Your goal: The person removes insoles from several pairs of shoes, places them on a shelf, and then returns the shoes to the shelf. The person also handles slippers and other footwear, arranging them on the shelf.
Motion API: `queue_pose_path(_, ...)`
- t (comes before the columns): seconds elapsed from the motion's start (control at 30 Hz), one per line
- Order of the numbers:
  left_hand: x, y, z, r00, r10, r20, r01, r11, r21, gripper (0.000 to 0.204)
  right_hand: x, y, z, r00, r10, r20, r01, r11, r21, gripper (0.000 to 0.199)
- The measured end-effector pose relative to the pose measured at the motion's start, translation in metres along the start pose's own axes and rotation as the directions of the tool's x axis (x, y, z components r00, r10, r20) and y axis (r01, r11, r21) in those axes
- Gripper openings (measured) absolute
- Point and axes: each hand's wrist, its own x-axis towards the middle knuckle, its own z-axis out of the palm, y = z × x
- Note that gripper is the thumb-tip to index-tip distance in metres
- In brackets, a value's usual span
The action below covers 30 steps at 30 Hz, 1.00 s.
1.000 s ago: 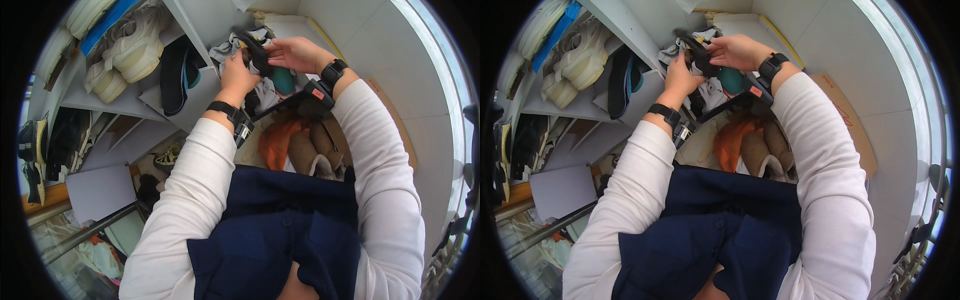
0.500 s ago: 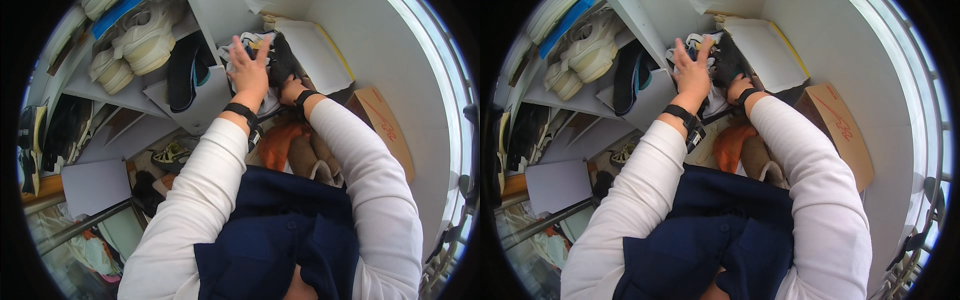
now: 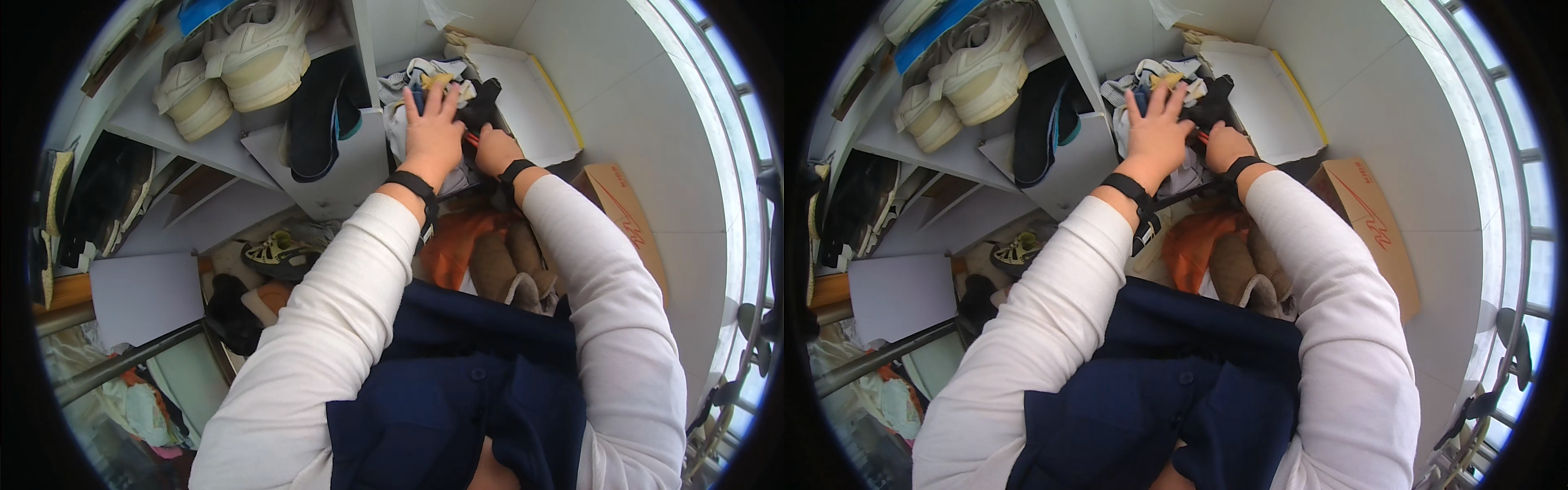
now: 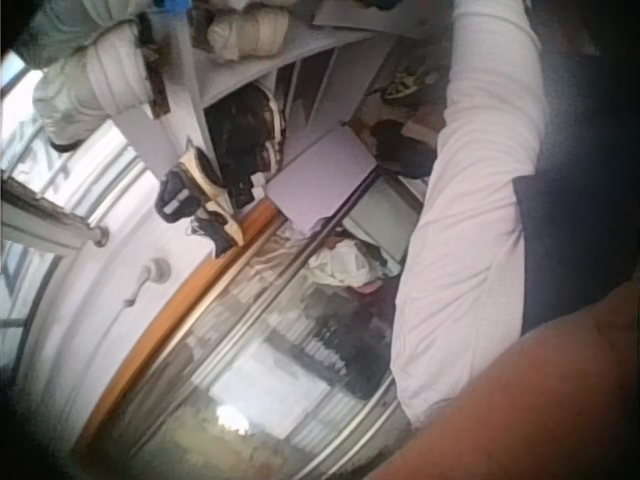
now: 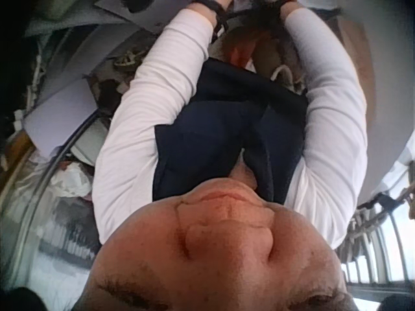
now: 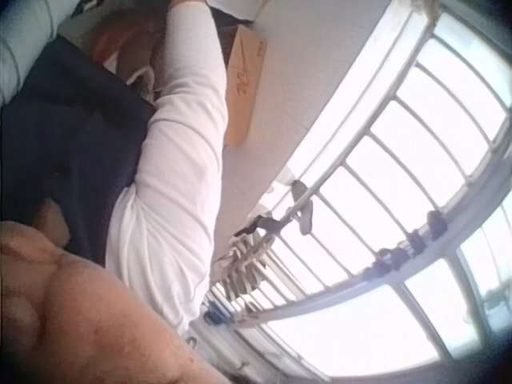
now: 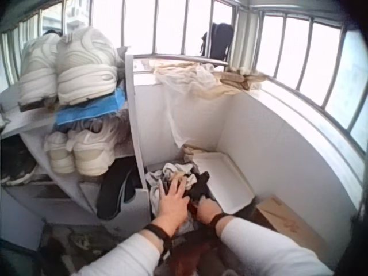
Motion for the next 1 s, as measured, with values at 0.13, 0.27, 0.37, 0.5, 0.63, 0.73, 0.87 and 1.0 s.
queue_pose_path(0.13, 0.004, -0.002, -0.006, 0.968, -0.242, 0.065, 0.239, 0.97, 0.046, 0.029, -0.014, 0.01, -0.025, 0.971, -0.056, -0.233, 0.068, 0.997, 0.042, 0.016)
queue_pose_path(0.27, 0.005, -0.005, -0.009, 0.947, -0.312, 0.076, 0.315, 0.948, -0.04, 0.035, -0.026, 0.013, -0.058, 0.923, -0.086, -0.374, 0.113, 0.992, 0.053, 0.014)
queue_pose_path(0.37, 0.003, -0.007, -0.01, 0.94, -0.33, 0.089, 0.336, 0.94, -0.067, 0.037, -0.035, 0.018, -0.084, 0.892, -0.071, -0.447, 0.106, 0.993, 0.054, 0.015)
queue_pose_path(0.5, 0.001, -0.007, -0.012, 0.943, -0.317, 0.102, 0.326, 0.942, -0.085, 0.036, -0.047, 0.027, -0.116, 0.837, -0.024, -0.547, 0.072, 0.995, 0.067, 0.018)
queue_pose_path(0.63, 0.0, -0.006, -0.014, 0.952, -0.28, 0.124, 0.29, 0.954, -0.073, 0.033, -0.06, 0.048, -0.152, 0.74, 0.02, -0.672, 0.171, 0.961, 0.217, 0.026)
queue_pose_path(0.73, -0.001, -0.005, -0.015, 0.958, -0.243, 0.15, 0.254, 0.965, -0.061, 0.04, -0.072, 0.07, -0.177, 0.637, -0.005, -0.771, 0.332, 0.905, 0.268, 0.031)
queue_pose_path(0.87, -0.001, -0.001, -0.019, 0.989, -0.097, 0.114, 0.124, 0.958, -0.259, 0.038, -0.089, 0.091, -0.198, 0.567, 0.003, -0.824, 0.464, 0.825, 0.323, 0.025)
queue_pose_path(1.0, 0.019, 0.001, -0.041, 0.855, -0.353, -0.38, -0.049, 0.674, -0.737, 0.04, -0.12, 0.096, -0.209, 0.579, -0.072, -0.812, 0.65, 0.642, 0.406, 0.021)
